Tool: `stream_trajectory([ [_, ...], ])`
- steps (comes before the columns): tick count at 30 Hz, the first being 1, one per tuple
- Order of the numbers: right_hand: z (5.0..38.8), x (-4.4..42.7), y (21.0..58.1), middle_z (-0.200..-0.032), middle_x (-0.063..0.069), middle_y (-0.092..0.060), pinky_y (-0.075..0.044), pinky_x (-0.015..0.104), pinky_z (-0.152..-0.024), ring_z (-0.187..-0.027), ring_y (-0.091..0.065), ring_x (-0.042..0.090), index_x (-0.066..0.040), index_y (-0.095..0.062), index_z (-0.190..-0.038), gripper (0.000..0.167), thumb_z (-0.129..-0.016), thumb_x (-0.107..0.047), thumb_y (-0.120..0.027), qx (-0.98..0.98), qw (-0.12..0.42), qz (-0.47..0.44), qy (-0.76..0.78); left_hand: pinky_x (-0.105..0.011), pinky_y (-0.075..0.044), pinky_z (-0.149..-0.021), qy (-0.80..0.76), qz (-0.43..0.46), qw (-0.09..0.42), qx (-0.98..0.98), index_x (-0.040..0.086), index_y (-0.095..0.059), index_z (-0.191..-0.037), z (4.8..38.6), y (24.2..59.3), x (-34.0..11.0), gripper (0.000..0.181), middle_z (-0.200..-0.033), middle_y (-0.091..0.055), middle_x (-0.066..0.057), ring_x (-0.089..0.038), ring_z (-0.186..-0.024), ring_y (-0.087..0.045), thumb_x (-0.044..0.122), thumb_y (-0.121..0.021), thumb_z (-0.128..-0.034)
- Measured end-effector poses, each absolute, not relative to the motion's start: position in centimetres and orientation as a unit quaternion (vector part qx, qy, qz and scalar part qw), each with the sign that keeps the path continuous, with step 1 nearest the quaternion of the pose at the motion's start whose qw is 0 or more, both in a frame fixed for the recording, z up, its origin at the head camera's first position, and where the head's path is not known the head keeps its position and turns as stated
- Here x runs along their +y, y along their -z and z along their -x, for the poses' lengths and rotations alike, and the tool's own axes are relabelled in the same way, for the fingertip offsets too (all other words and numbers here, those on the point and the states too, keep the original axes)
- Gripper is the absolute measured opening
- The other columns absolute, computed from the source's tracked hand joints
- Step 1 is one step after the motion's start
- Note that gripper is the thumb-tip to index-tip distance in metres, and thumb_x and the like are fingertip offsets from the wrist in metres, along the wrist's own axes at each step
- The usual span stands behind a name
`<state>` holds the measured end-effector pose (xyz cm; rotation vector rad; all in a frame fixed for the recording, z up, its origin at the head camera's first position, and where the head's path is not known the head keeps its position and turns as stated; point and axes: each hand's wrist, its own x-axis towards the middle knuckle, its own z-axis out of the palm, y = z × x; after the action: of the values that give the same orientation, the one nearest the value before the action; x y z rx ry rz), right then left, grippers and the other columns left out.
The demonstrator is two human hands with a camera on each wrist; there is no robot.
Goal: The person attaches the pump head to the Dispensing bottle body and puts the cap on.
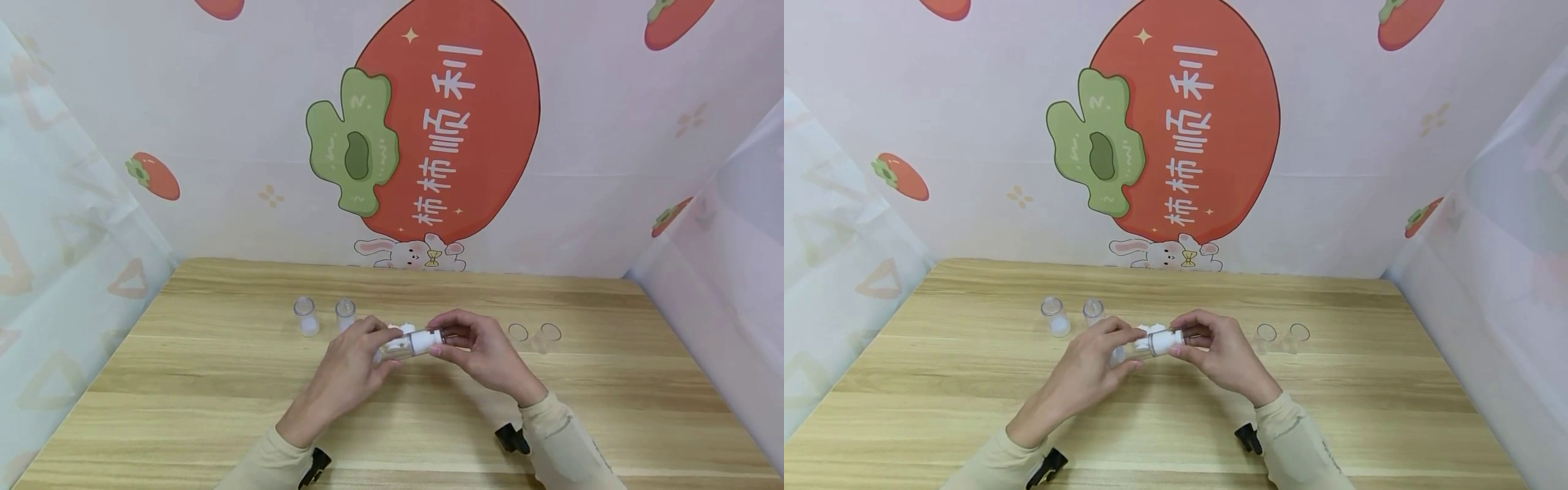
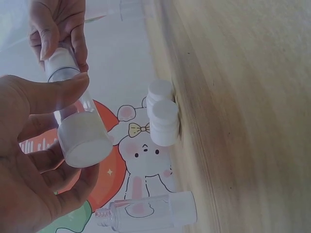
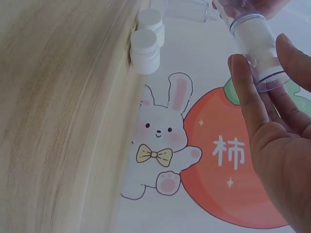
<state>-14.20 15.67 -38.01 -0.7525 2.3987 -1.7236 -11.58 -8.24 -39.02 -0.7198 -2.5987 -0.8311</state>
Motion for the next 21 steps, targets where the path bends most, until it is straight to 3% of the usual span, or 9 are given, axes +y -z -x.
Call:
stream_trajectory([
  [14, 14.08, 15.28, 38.04, -0.109, 0.012, -0.071, -0.059, 0.031, -0.081, -0.092, -0.072, 0.021, -0.001, -0.071, -0.112, 0.029, -0.085, 0.001, -0.08, 0.79, 0.027, 0.244, 0.562, -0.035, -0.051, -0.07, 0.272, 0.261, 0.185, -0.908, 0.009, -0.075, -0.114, 11.46, 39.23, -8.15, 0.042, -0.102, -0.066, -0.004, -0.019, -0.089, -0.061, 0.014, -0.09, -0.0754],
  [21, 13.93, 15.11, 37.87, -0.108, 0.012, -0.071, -0.059, 0.031, -0.08, -0.09, -0.072, 0.021, 0.0, -0.071, -0.112, 0.029, -0.084, 0.002, -0.08, 0.792, 0.019, 0.241, 0.561, -0.036, -0.051, -0.071, 0.283, 0.255, 0.171, -0.909, 0.008, -0.075, -0.115, 11.4, 39.21, -8.09, 0.042, -0.103, -0.067, -0.005, -0.02, -0.09, -0.062, 0.016, -0.089, -0.0765],
])
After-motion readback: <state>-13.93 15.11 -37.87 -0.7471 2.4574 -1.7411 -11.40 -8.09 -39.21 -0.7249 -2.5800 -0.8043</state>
